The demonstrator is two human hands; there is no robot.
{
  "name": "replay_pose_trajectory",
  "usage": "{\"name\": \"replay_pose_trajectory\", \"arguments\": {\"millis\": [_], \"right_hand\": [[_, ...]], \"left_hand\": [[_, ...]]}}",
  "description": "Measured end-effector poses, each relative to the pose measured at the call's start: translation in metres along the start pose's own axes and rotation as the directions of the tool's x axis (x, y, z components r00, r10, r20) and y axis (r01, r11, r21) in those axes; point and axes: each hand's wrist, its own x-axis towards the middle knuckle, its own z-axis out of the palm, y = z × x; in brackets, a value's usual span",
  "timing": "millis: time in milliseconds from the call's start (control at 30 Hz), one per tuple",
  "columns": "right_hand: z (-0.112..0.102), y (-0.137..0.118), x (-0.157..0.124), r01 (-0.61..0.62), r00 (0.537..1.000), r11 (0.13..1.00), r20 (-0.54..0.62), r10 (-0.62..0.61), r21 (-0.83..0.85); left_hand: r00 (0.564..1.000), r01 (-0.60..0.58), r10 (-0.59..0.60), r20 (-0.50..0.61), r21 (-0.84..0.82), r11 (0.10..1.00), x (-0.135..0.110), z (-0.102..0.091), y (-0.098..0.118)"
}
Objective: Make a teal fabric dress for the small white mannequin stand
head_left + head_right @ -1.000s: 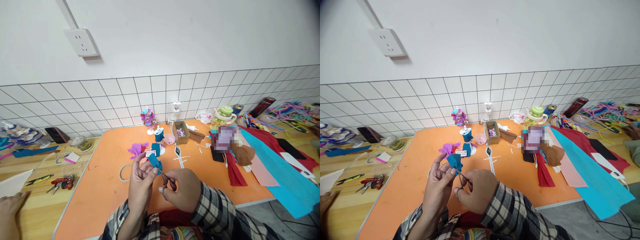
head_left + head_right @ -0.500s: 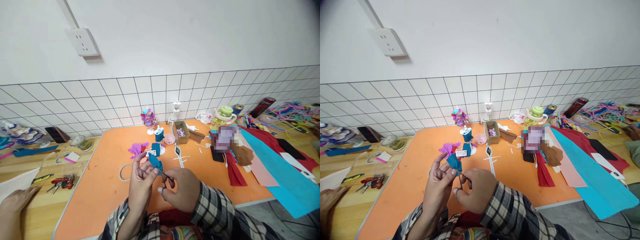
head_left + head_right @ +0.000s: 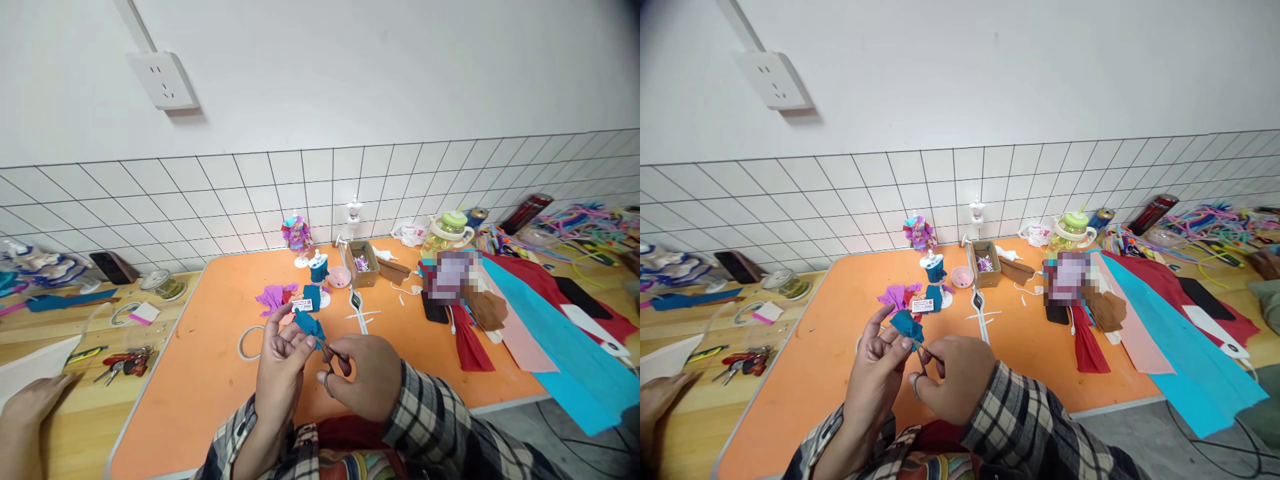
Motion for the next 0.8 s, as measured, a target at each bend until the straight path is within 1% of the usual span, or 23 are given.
{"name": "replay_pose_trajectory", "arguments": {"millis": [100,300,433,633,800], "right_hand": [[-0.0006,0.0002,0.0005,-0.008,0.999,1.0,0.035,0.008,0.006],[0.0008,0.0022,-0.0005,0.012,1.0,1.0,-0.014,-0.011,0.006],[-0.0011,0.0013,-0.0009,-0.004,0.999,1.0,0.033,0.003,0.025],[-0.0009,0.0021,-0.0001,0.016,1.0,1.0,0.0,-0.016,0.013],[0.001,0.0034,-0.0002,0.016,0.999,1.0,0.028,-0.016,0.02]], "left_hand": [[1.0,-0.003,0.003,0.002,0.008,1.0,-0.0003,-0.001,-0.0002],[1.0,-0.011,0.011,0.006,0.036,0.999,-0.0014,-0.0003,0.0001],[1.0,0.001,-0.001,0.009,0.021,1.0,-0.0012,-0.0014,-0.0005],[1.0,0.026,-0.026,0.008,0.004,1.0,-0.0015,-0.0021,-0.0018],[1.0,0.028,-0.028,0.011,0.0,1.0,-0.0025,-0.0025,-0.0012]]}}
